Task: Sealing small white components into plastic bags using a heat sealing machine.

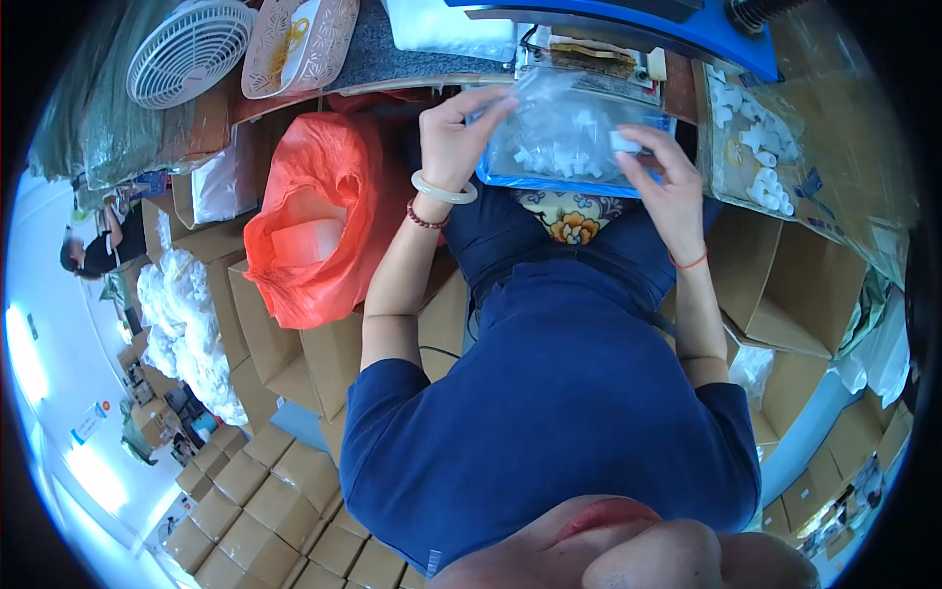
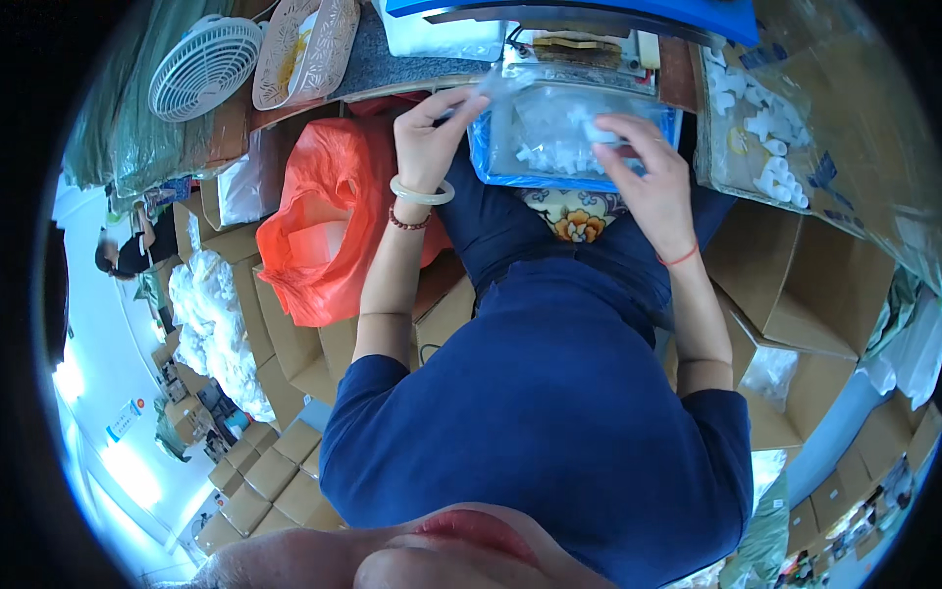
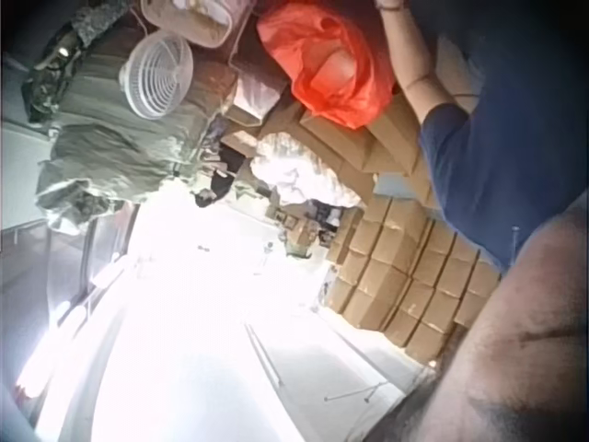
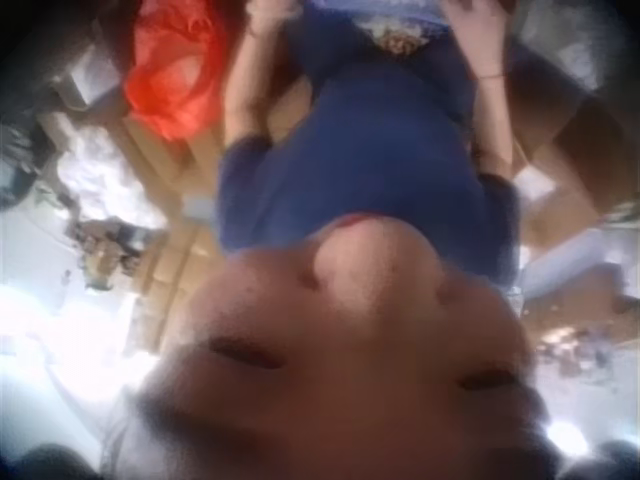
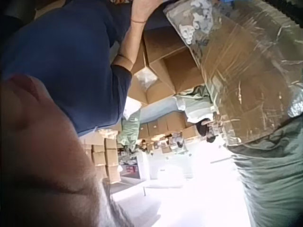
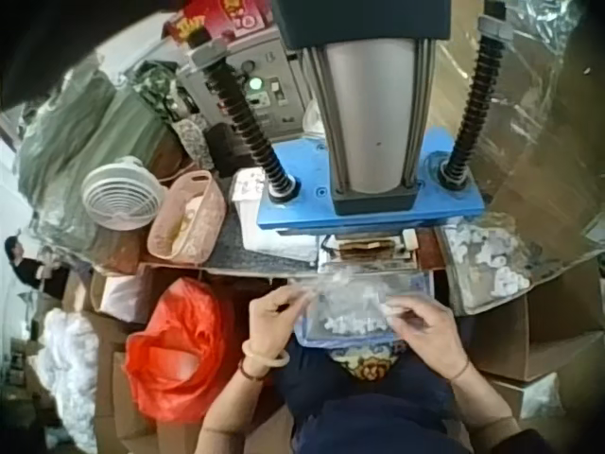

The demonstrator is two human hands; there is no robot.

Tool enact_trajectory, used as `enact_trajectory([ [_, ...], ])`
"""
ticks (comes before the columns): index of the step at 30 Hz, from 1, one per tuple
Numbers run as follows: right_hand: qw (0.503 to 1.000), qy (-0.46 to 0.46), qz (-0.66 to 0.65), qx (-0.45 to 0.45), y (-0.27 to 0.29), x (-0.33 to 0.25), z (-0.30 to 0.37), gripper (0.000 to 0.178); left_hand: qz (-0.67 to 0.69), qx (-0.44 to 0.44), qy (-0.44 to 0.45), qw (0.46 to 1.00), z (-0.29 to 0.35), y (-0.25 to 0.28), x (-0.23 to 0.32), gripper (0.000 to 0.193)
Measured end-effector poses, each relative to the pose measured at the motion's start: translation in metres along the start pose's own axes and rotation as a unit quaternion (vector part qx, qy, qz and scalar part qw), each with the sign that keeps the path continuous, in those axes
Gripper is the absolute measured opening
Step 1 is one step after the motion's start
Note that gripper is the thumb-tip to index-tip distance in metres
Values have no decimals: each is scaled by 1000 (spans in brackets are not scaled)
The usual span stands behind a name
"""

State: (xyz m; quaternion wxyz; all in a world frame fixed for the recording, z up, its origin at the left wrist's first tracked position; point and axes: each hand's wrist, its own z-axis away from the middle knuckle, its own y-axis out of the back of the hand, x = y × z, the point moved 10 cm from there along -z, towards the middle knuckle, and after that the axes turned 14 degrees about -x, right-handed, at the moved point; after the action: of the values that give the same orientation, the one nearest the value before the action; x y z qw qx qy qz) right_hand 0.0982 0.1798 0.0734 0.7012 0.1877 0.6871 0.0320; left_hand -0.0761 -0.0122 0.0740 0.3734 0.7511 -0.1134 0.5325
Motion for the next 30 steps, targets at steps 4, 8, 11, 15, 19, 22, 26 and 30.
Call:
enact_trajectory([
  [4,999,14,-29,-15,-3,-25,-15,24,81,-54,50,994,5,-24,-2,18],
  [8,990,119,56,55,27,-74,-25,25,116,-103,66,986,6,-45,8,19],
  [11,977,108,181,-44,13,-70,-36,24,121,-142,81,979,-1,-52,9,21],
  [15,940,65,247,-224,6,-61,-54,26,226,-327,133,908,4,-91,-3,23],
  [19,988,-27,124,-87,32,0,-61,28,417,-353,215,810,6,-132,-30,23],
  [22,967,-36,241,70,70,-15,-43,26,537,-248,251,767,-12,-136,-53,22],
  [26,859,-95,465,193,118,2,11,21,558,-196,248,767,-39,-147,-64,21],
  [30,870,-87,473,112,110,54,-9,33,508,-201,266,794,-30,-135,-56,25],
])
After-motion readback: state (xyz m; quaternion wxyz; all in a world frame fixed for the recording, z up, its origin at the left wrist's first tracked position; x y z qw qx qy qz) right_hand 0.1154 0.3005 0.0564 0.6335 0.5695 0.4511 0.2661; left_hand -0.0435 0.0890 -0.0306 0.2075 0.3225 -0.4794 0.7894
